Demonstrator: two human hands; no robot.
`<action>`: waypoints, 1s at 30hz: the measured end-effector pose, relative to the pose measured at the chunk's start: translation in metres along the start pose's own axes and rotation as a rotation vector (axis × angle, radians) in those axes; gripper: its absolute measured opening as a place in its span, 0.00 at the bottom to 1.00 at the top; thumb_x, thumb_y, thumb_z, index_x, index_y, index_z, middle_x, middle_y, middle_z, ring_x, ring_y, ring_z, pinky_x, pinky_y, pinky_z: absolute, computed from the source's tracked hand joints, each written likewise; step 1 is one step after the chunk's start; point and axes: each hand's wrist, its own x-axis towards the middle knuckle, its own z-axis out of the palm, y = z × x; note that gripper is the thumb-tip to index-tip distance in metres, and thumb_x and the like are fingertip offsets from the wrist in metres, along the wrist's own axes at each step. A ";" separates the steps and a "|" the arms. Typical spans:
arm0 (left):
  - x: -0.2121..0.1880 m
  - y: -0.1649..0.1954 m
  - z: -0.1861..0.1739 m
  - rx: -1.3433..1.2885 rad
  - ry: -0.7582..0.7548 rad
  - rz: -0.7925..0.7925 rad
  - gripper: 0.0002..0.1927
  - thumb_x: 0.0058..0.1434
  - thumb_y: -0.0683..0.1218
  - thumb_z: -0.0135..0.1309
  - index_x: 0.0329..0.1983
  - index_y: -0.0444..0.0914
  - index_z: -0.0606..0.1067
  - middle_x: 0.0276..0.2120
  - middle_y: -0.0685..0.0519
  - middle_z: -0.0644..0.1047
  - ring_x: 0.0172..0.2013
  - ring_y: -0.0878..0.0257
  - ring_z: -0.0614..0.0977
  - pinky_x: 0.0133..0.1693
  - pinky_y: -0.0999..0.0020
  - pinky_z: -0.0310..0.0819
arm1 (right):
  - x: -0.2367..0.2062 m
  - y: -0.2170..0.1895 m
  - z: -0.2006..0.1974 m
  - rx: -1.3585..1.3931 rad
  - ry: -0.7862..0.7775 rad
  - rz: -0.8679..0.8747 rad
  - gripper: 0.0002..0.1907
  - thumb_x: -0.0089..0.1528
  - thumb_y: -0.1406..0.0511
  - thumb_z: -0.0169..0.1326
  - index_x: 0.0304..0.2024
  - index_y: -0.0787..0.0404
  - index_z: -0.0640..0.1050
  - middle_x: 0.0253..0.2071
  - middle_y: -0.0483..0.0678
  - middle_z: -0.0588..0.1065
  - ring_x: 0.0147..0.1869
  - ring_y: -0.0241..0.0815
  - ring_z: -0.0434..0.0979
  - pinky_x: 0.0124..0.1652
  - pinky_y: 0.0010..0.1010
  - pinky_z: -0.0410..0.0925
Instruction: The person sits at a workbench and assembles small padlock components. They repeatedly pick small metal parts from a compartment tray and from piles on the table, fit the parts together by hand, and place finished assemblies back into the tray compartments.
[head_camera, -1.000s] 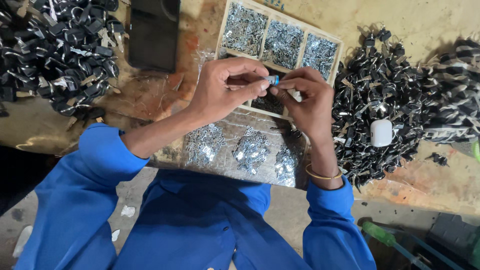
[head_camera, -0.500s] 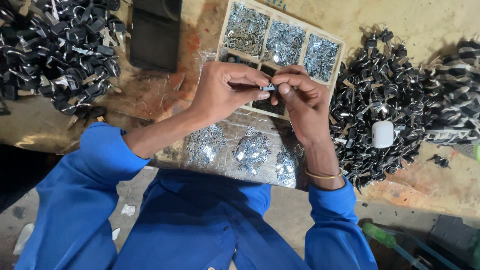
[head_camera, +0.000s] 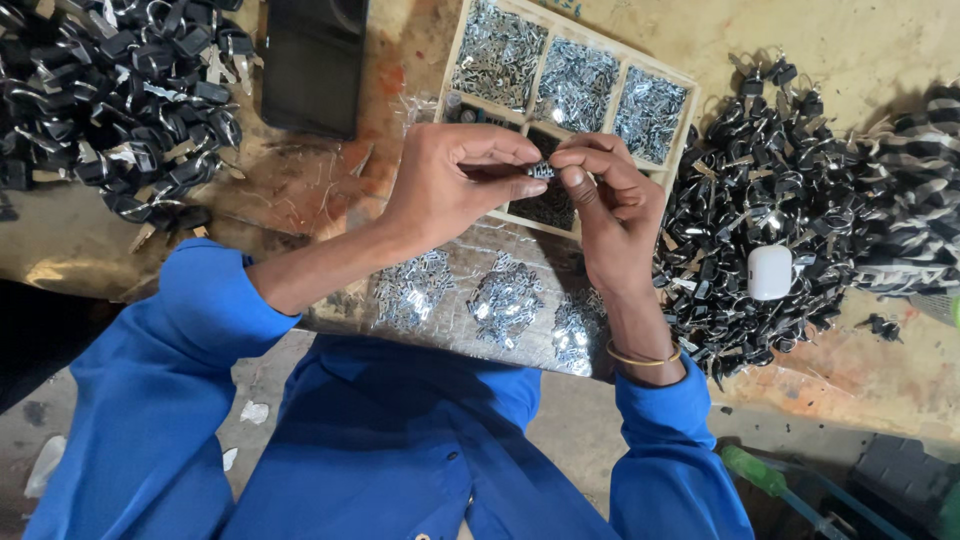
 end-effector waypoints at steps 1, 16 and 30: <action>0.000 0.001 0.000 0.022 0.007 -0.013 0.12 0.61 0.38 0.68 0.47 0.33 0.82 0.42 0.49 0.85 0.43 0.65 0.88 0.46 0.72 0.87 | 0.000 0.000 0.000 0.000 -0.002 -0.003 0.06 0.70 0.74 0.56 0.50 0.69 0.80 0.53 0.50 0.75 0.59 0.39 0.73 0.59 0.29 0.66; -0.005 -0.001 0.002 0.105 0.064 -0.013 0.10 0.59 0.39 0.69 0.43 0.33 0.83 0.38 0.50 0.86 0.38 0.67 0.88 0.41 0.74 0.86 | 0.000 -0.008 0.002 -0.160 -0.026 -0.028 0.12 0.67 0.76 0.58 0.53 0.67 0.81 0.54 0.48 0.75 0.55 0.37 0.75 0.52 0.26 0.70; -0.004 -0.003 0.004 0.085 0.053 0.020 0.10 0.61 0.39 0.68 0.44 0.32 0.82 0.39 0.50 0.85 0.39 0.66 0.88 0.41 0.74 0.87 | 0.006 0.003 -0.014 -0.993 -0.064 -0.174 0.07 0.62 0.67 0.69 0.39 0.59 0.82 0.40 0.46 0.75 0.49 0.50 0.69 0.49 0.42 0.61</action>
